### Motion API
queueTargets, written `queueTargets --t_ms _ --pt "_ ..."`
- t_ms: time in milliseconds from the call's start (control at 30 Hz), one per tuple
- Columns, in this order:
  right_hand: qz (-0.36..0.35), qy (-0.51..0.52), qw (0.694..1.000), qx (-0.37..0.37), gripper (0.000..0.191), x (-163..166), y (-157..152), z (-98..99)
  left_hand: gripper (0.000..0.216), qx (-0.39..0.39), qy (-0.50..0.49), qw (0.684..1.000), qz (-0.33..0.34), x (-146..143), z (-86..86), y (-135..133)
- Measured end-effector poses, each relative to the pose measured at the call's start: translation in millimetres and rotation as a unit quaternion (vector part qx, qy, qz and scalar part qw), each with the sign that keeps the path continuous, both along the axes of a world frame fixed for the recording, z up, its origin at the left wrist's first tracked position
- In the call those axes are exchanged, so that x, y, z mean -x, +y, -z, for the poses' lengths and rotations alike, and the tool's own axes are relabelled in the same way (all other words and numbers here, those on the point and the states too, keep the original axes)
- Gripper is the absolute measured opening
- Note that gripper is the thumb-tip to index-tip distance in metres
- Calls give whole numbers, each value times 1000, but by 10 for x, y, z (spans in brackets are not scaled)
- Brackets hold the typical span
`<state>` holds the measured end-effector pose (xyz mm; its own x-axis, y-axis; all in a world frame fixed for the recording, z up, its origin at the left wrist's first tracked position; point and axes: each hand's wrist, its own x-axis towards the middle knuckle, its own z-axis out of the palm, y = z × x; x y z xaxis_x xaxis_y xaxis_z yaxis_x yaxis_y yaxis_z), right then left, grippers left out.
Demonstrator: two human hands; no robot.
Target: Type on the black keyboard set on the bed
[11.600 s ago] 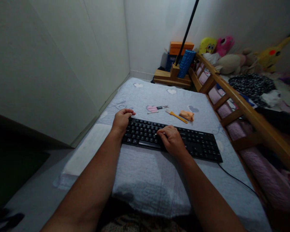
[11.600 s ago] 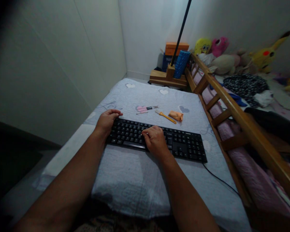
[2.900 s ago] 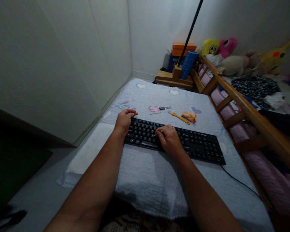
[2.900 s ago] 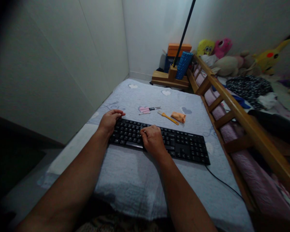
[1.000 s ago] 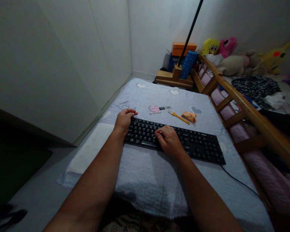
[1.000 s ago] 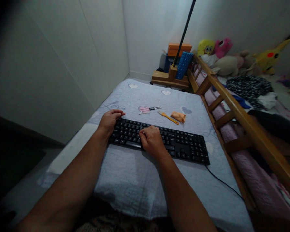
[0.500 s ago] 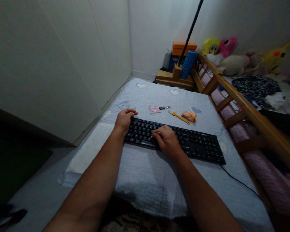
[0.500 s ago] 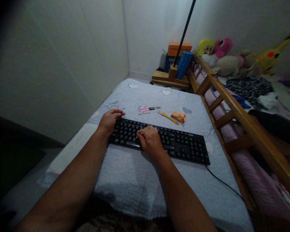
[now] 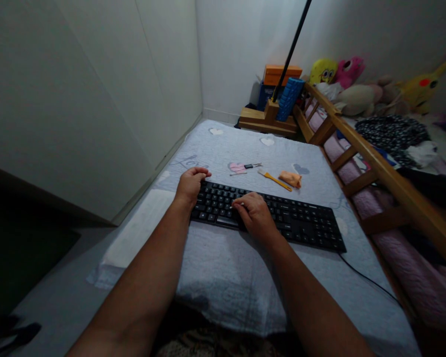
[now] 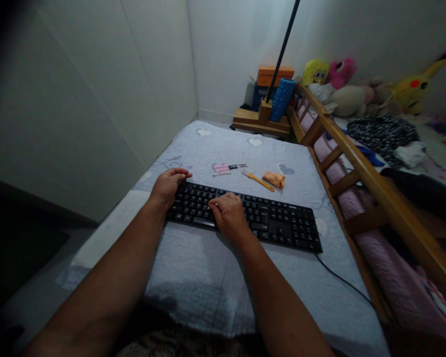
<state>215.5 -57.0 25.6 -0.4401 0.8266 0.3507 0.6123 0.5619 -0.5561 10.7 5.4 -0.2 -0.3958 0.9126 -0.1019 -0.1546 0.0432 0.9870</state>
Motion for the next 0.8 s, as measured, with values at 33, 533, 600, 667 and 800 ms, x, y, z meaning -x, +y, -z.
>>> queueTargets --t_ms 33,533,600,667,800 --pt "3 0 1000 0 16 1 6 6 12 2 0 1000 1 -1 0 -2" --pt "-9 -1 1000 9 15 1 -21 -25 13 5 -4 1000 0 3 5 7" --pt "-14 -1 1000 10 14 4 -27 -22 13 3 -7 1000 1 6 15 9" --pt "-13 0 1000 9 14 6 -25 -16 13 2 -7 1000 2 9 27 11" --pt "-5 0 1000 -1 16 -1 -4 -3 14 1 -2 1000 5 15 37 12"
